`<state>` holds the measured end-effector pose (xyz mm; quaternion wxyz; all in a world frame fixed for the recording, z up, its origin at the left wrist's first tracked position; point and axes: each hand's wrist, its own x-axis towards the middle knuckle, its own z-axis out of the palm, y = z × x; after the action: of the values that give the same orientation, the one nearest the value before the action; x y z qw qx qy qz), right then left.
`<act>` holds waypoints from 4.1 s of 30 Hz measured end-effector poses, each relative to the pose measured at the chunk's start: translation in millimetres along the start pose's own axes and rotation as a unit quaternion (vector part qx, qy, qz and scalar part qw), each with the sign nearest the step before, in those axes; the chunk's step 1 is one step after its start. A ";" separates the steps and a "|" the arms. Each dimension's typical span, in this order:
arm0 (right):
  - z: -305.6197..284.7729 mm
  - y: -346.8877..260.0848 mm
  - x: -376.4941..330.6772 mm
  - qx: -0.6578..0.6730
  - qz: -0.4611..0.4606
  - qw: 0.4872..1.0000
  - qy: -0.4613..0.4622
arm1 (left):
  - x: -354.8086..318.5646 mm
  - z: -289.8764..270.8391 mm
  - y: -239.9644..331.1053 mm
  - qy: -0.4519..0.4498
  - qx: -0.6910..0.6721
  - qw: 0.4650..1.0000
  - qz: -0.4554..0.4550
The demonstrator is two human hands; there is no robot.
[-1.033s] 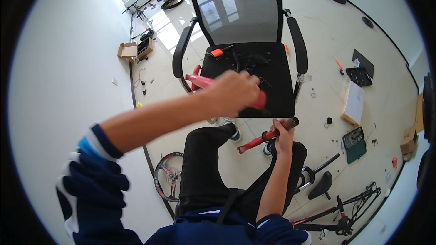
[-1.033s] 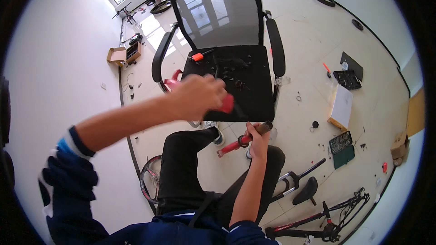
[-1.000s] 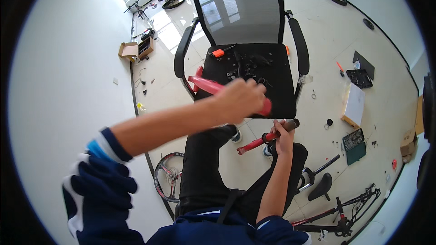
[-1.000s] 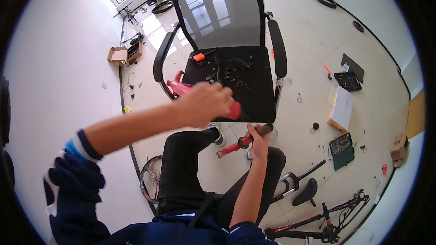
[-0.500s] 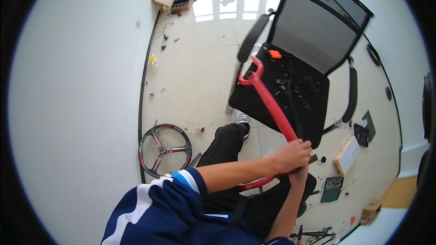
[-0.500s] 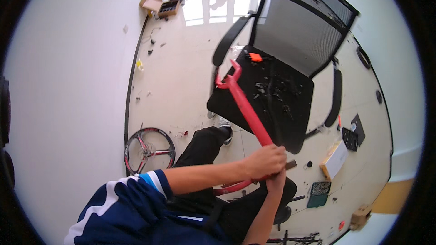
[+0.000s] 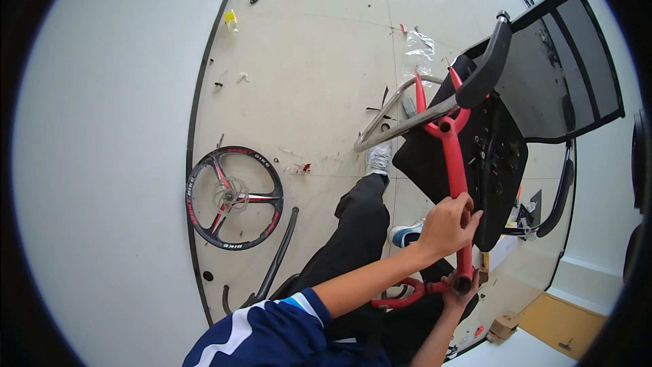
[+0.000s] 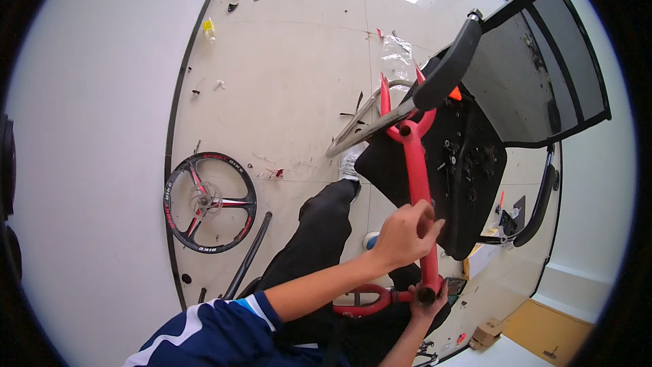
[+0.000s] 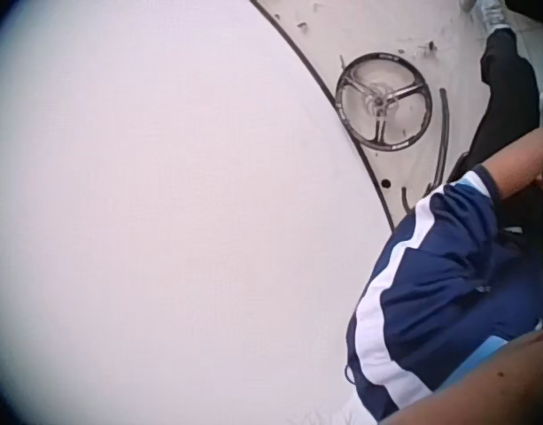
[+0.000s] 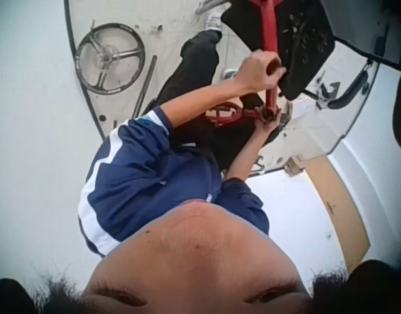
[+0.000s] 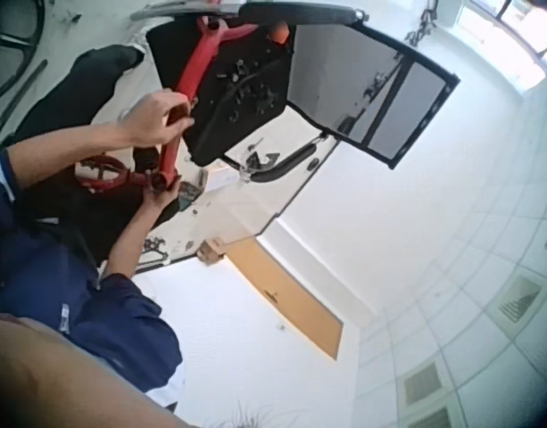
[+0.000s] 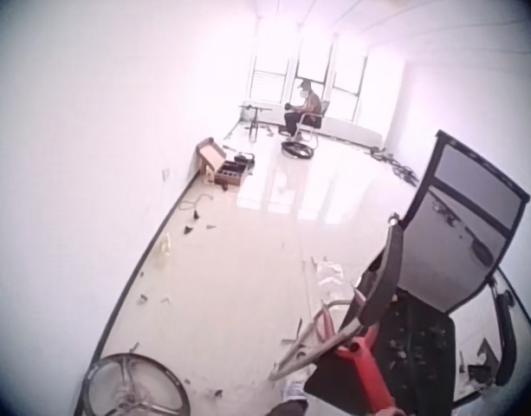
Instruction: The person assembles a bicycle by attaching a disc brake rotor to a wheel, then mounting a red fork onto a handlebar stem. They secure the components using bolts and washers, working primarily while seated on a chair.
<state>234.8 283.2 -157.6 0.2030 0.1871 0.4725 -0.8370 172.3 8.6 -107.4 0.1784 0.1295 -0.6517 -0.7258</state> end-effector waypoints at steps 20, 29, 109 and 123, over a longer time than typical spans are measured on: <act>-54.3 15.6 3.7 0.097 -0.017 0.992 0.085 | 13.4 46.8 -14.8 -0.184 -0.180 0.961 -0.104; -60.8 15.4 -51.1 0.096 -0.164 0.975 0.115 | -15.7 104.1 39.7 -0.279 -0.310 0.905 -0.084; 194.5 -211.1 -152.8 -0.161 -0.441 0.880 -0.064 | -49.7 38.3 148.2 -0.246 -0.486 0.838 0.012; 238.7 -268.2 -149.3 -0.450 -0.502 0.736 -0.058 | -40.8 72.0 118.8 -0.377 -0.449 0.805 -0.094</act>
<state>193.8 227.0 224.9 -0.1595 -0.2398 0.8067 -0.5161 189.5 80.5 17.0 -0.1122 -0.1878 -0.2536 -0.9422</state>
